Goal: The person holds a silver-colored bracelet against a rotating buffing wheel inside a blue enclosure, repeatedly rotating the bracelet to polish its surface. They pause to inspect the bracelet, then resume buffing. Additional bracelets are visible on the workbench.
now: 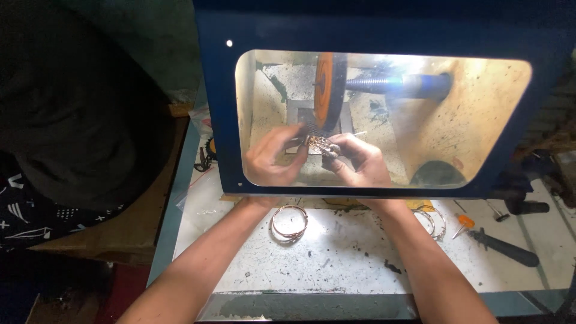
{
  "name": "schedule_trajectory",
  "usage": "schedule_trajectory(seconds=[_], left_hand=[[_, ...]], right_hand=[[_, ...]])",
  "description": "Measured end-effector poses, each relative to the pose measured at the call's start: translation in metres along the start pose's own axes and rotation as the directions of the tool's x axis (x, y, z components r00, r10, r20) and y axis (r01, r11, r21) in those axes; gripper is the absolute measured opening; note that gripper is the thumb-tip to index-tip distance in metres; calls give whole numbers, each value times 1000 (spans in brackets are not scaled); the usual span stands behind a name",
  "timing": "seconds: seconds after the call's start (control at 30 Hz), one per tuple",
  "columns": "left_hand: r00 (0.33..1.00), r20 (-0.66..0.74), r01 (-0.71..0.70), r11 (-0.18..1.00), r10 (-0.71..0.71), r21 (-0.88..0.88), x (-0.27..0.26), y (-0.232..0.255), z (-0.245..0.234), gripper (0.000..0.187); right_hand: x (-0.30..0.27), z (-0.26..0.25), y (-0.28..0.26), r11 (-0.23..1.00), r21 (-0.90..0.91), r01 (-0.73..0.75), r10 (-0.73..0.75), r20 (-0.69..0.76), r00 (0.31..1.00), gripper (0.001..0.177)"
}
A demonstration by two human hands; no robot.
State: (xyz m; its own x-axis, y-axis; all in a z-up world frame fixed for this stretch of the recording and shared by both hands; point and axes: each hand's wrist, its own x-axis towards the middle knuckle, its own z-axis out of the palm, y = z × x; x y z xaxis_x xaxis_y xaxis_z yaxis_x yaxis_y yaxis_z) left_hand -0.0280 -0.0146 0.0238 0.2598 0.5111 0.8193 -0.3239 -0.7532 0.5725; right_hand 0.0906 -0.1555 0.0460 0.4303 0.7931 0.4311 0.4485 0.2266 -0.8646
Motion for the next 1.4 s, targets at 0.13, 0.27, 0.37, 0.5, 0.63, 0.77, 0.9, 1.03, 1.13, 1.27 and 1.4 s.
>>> schedule_trajectory(seconds=[0.13,0.27,0.37,0.5,0.63,0.77,0.9,1.03,1.13,1.27,1.4], left_hand=[[1000,-6,-28,998,28,59,-2,-3,4,29],[998,-9,-58,995,59,86,1,3,2,28],[999,4,-38,996,38,87,1,0,4,27],[996,27,79,992,-82,94,3,-2,7,24],[992,59,104,993,-107,60,7,-6,7,26],[986,33,163,984,-166,78,13,-4,7,21],[961,6,273,958,-275,91,13,-4,8,20],[945,1,327,943,-327,59,12,-12,5,17],[948,11,318,947,-319,50,11,-12,6,17],[911,117,400,916,-395,-19,11,-10,10,16],[849,207,507,861,-487,-53,10,-13,11,16]], right_hand=[[1,-5,-10,996,38,83,-82,-23,996,19],[2,-2,-13,998,-12,62,-63,-44,997,18],[2,-2,-15,999,-34,21,-22,-53,998,17],[2,-4,6,987,-118,-109,102,-61,993,17],[6,2,20,980,-101,-174,168,-65,984,23],[7,14,28,971,-37,-236,232,-99,968,24],[8,24,24,968,119,-222,236,-124,964,22],[8,37,28,947,209,-244,277,-145,950,24],[1,39,31,905,359,-229,297,-148,943,30],[-8,45,-12,799,557,-227,372,-161,914,30],[-9,56,-24,705,679,-206,430,-178,885,25]])
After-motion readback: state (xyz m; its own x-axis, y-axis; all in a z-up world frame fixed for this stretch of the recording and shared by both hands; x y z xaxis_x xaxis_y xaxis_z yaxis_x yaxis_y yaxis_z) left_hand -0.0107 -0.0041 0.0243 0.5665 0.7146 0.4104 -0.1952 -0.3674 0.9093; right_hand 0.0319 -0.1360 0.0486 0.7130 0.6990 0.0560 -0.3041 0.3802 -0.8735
